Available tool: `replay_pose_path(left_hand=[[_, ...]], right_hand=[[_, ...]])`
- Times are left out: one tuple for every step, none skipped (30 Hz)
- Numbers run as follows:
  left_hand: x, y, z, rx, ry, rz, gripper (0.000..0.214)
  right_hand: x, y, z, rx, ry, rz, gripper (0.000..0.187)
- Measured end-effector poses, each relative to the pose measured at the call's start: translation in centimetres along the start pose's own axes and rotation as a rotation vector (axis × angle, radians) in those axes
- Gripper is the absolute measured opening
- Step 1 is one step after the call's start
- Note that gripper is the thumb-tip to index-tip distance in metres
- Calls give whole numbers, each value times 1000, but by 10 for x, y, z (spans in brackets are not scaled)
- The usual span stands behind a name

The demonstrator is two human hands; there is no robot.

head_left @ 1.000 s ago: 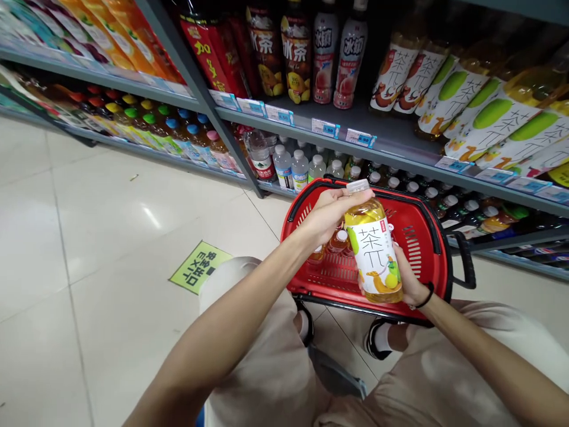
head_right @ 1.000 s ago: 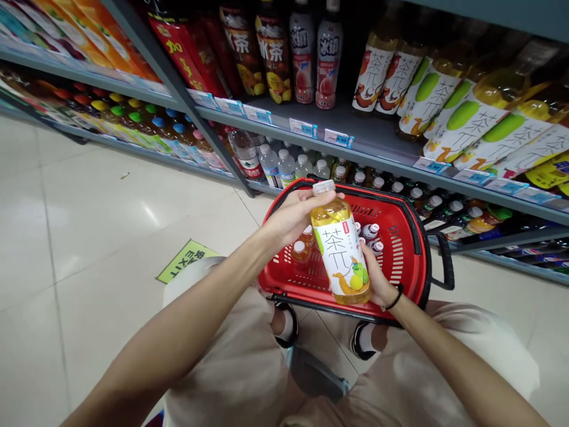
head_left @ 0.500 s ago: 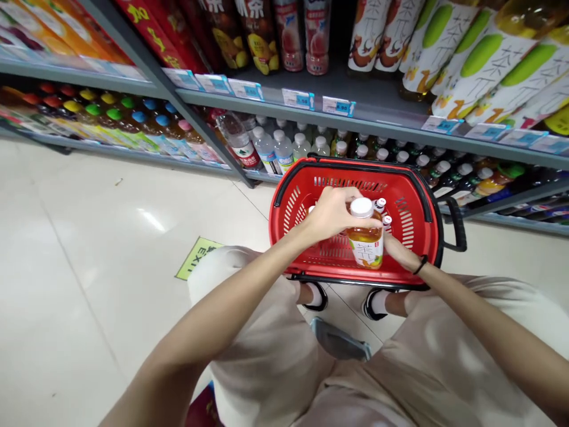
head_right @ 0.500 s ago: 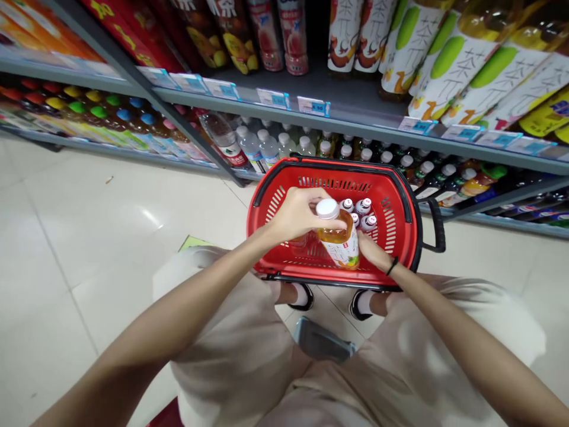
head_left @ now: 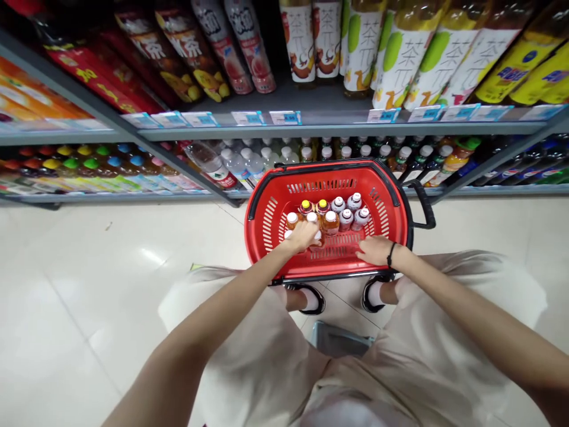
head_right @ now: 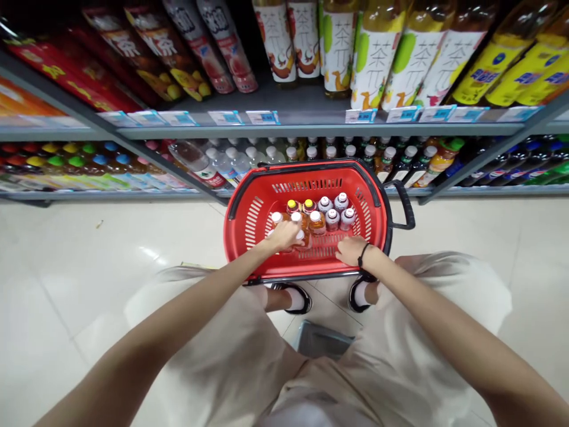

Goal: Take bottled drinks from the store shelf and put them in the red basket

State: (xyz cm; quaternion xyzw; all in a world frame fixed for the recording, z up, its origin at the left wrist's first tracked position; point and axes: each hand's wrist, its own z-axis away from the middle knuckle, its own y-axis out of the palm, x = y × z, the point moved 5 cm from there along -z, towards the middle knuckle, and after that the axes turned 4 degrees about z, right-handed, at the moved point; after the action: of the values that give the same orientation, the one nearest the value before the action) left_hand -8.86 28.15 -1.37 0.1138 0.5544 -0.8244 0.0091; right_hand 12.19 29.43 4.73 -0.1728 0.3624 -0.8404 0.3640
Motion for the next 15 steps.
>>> replay_pose_path(left_hand=[[4, 7, -2, 18, -9, -25, 59], [7, 13, -2, 33, -20, -46, 63], [10, 18, -3, 45, -34, -64, 66], [11, 21, -3, 53, -51, -78, 68], [12, 22, -3, 59, -69, -91, 69], [13, 23, -3, 62, -90, -101, 70], [13, 24, -3, 63, -111, -109, 70], [13, 24, -3, 63, -129, -116, 69], [13, 24, -4, 63, -144, -122, 68], [12, 24, -4, 63, -158, -127, 66], [12, 25, -5, 64, -170, -130, 64], [12, 25, -6, 64, -177, -132, 61], [11, 25, -6, 65, -180, -131, 57], [10, 25, -5, 65, -180, -127, 53], [9, 23, -4, 63, -179, -123, 49]], right_hand=[[1, -2, 3, -2, -1, 0, 45], [2, -4, 7, -3, -2, 0, 45], [3, -6, 10, -4, -4, -1, 46], [3, -7, 13, -6, -6, -3, 46], [4, -8, 15, -7, -10, -4, 46], [4, -8, 17, -9, -16, -4, 46], [4, -8, 18, -11, -24, -5, 46], [5, -8, 19, -15, -32, -4, 46], [5, -9, 19, -19, -39, -2, 46], [5, -9, 20, -22, -42, 0, 47], [6, -9, 20, -25, -43, 4, 47], [6, -9, 20, -27, -42, 8, 48], [8, -10, 20, -28, -43, 13, 48], [9, -11, 20, -28, -46, 18, 47], [10, -13, 20, -28, -49, 24, 47]])
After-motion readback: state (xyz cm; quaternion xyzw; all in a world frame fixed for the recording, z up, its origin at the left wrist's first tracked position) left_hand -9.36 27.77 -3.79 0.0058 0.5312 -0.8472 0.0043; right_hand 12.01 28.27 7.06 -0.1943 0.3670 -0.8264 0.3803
